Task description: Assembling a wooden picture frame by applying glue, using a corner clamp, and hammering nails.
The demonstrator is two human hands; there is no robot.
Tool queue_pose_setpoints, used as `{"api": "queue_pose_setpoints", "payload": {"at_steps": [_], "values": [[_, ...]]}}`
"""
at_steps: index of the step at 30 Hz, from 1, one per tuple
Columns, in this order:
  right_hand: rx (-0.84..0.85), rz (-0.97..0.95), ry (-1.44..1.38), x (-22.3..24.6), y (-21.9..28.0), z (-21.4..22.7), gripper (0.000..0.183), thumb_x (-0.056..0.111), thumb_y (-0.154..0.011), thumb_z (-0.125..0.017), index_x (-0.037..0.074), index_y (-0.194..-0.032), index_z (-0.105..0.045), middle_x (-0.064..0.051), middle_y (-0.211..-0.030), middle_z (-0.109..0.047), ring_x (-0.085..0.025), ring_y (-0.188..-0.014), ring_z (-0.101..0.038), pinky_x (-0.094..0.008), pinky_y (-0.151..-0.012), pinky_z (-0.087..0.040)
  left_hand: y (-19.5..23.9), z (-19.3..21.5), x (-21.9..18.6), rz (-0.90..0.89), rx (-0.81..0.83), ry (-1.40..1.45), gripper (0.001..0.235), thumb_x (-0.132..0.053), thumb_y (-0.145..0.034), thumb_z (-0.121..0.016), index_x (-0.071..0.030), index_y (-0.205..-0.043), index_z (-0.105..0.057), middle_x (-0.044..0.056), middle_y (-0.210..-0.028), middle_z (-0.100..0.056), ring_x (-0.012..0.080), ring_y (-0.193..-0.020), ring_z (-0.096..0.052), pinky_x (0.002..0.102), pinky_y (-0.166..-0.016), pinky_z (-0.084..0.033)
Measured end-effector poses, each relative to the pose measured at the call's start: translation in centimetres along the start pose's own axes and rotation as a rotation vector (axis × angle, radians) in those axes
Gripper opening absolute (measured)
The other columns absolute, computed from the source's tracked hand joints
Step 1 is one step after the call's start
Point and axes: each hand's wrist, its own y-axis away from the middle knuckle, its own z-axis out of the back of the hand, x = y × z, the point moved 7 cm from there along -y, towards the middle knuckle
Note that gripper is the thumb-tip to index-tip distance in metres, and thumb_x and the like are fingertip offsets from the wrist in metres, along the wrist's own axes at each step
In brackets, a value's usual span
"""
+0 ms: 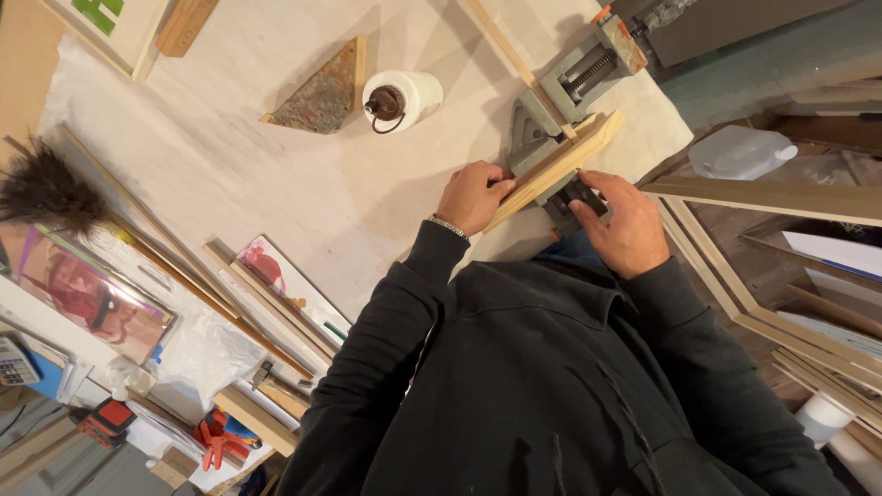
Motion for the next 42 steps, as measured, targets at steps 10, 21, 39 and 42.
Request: {"api": "queue_pose_setpoints", "payload": {"at_steps": [10, 21, 39, 42], "values": [[0.009, -0.062, -0.048, -0.2, -0.2, 0.1, 0.038, 0.012, -0.092, -0.078, -0.001, -0.126, -0.068, -0.018, -0.120, -0.072, -0.032, -0.103, -0.073, -0.039, -0.089, -0.058, -0.4, -0.4, 0.1, -0.021, -0.033, 0.016, 0.025, -0.028, -0.088, -0.073, -0.003, -0.093, -0.077, 0.017, -0.091, -0.071, 0.0366, -0.089, -0.068, 0.045, -0.079, -0.052], [-0.012, -0.048, -0.039, -0.7, 0.0, -0.3, 0.038, 0.012, -0.090, -0.079, -0.001, -0.125, -0.069, -0.018, -0.118, -0.073, -0.032, -0.102, -0.073, -0.039, -0.088, -0.059, -0.3, 0.0, -0.6, 0.013, -0.003, 0.065, 0.022, -0.024, -0.087, -0.073, -0.008, -0.102, -0.072, 0.016, -0.092, -0.074, 0.0347, -0.089, -0.072, 0.042, -0.081, -0.054], [-0.023, -0.033, 0.127, -3.0, 6.4, 1.7, 0.056, 0.016, -0.089, -0.078, 0.001, -0.140, -0.059, -0.021, -0.124, -0.067, -0.037, -0.110, -0.067, -0.043, -0.092, -0.055, -0.5, -0.4, -2.4, -0.155, 0.033, 0.233, 0.054, 0.000, -0.087, -0.069, -0.020, -0.137, -0.065, 0.014, -0.115, -0.076, 0.0233, -0.094, -0.074, 0.033, -0.089, -0.058], [0.032, -0.153, 0.163, -5.2, 10.4, 0.1, 0.062, 0.019, -0.089, -0.078, 0.001, -0.144, -0.053, -0.021, -0.123, -0.066, -0.037, -0.107, -0.068, -0.044, -0.088, -0.056, 0.0, -0.5, -2.1, -0.130, 0.026, 0.235, 0.054, 0.000, -0.088, -0.069, -0.019, -0.137, -0.065, 0.013, -0.115, -0.076, 0.0229, -0.094, -0.073, 0.034, -0.089, -0.057]]}}
